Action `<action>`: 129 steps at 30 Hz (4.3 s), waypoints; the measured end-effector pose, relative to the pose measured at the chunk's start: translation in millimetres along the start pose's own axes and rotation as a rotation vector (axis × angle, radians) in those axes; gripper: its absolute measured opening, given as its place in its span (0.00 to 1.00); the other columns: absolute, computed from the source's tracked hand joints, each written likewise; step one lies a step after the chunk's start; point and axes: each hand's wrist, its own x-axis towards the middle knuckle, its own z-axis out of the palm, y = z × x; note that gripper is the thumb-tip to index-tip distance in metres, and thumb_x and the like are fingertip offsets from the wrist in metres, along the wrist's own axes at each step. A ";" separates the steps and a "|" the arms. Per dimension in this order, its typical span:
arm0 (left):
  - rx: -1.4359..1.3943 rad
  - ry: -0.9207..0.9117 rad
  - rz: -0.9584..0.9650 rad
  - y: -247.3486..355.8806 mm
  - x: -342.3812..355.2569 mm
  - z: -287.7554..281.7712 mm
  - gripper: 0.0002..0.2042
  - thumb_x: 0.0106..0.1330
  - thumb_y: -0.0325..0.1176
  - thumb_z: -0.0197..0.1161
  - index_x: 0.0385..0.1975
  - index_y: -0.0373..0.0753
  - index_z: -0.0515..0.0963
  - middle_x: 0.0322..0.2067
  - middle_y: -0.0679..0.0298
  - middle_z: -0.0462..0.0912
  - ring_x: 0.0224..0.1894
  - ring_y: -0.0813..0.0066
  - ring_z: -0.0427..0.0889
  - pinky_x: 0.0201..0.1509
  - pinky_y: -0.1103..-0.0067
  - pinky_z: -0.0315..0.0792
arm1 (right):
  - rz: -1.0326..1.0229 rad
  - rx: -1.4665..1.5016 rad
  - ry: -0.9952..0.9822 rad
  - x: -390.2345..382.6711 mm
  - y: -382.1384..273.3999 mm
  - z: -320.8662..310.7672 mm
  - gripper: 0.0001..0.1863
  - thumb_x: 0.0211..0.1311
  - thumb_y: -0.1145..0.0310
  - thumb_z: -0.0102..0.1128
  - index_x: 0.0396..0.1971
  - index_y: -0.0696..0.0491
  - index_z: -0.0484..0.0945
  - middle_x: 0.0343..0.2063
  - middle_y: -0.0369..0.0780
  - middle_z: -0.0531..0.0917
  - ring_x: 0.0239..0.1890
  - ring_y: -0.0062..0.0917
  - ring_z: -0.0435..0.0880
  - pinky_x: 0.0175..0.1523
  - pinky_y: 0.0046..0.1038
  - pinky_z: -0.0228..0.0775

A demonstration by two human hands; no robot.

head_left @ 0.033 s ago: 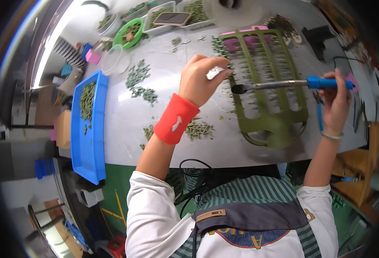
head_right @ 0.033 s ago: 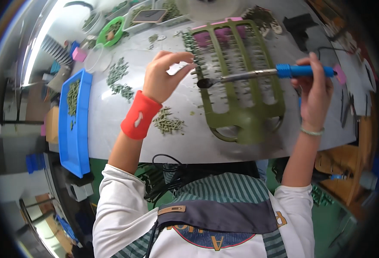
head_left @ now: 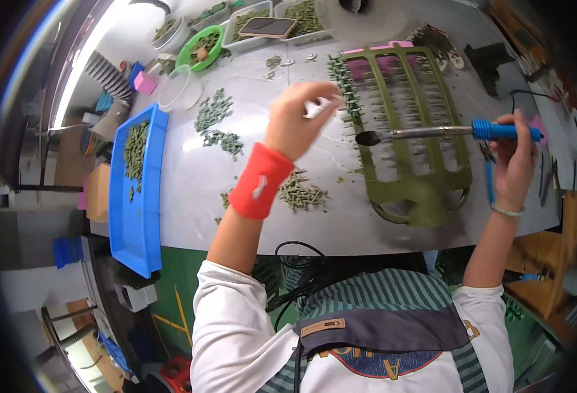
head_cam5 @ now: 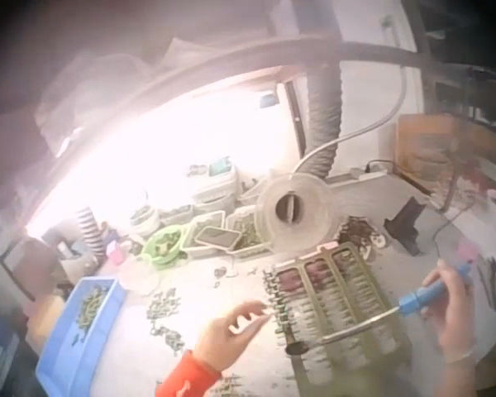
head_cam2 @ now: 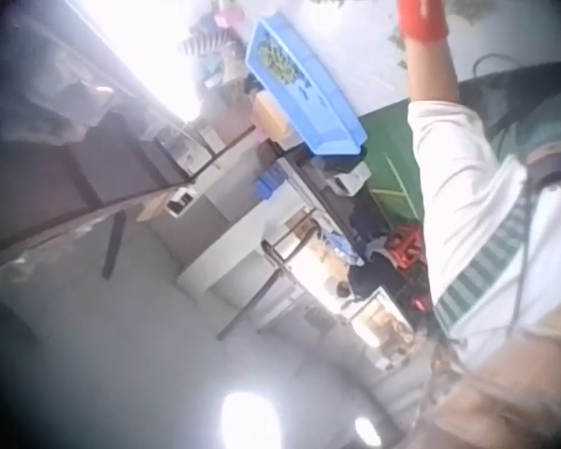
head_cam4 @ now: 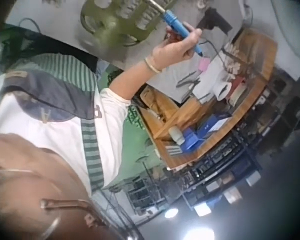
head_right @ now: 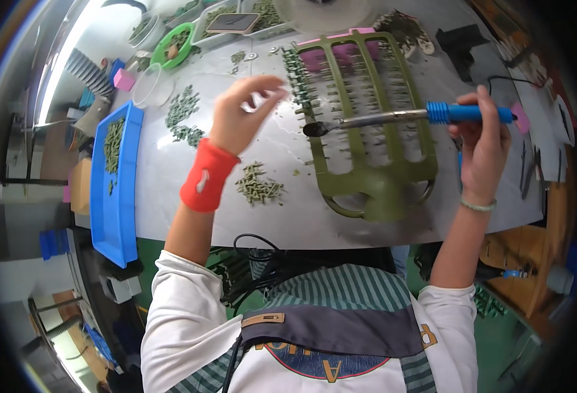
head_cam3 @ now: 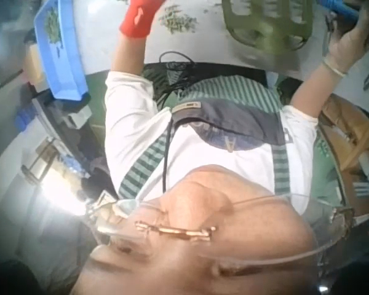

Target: The person solders small green artificial leaf clusters onto a green plastic branch structure using a soldering iron, then picks up the assembled structure and uses a small tool to further secure a component by hand.

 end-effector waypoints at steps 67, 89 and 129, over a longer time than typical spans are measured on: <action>0.369 0.056 0.164 13.0 -13.3 31.6 0.06 0.48 0.33 0.69 0.27 0.48 0.82 0.22 0.73 0.81 0.33 0.73 0.75 0.39 0.75 0.67 | 0.050 0.114 -0.017 -1.4 34.5 9.7 0.15 0.60 0.59 0.59 0.28 0.58 0.80 0.24 0.38 0.82 0.19 0.20 0.81 0.25 0.21 0.75; 0.389 -0.157 -0.859 -162.8 -64.2 -119.5 0.14 0.57 0.43 0.62 0.33 0.39 0.80 0.31 0.54 0.82 0.32 0.56 0.81 0.40 0.69 0.73 | 0.099 0.038 0.038 -8.6 -2.7 6.0 0.16 0.58 0.56 0.60 0.23 0.55 0.77 0.21 0.36 0.79 0.16 0.15 0.73 0.23 0.16 0.64; -0.042 0.058 -0.059 -30.7 84.1 24.1 0.08 0.53 0.31 0.67 0.32 0.40 0.82 0.27 0.64 0.84 0.28 0.74 0.83 0.35 0.80 0.75 | -0.134 0.094 0.091 56.2 20.6 4.1 0.16 0.60 0.60 0.59 0.28 0.60 0.80 0.24 0.39 0.82 0.21 0.22 0.81 0.29 0.21 0.75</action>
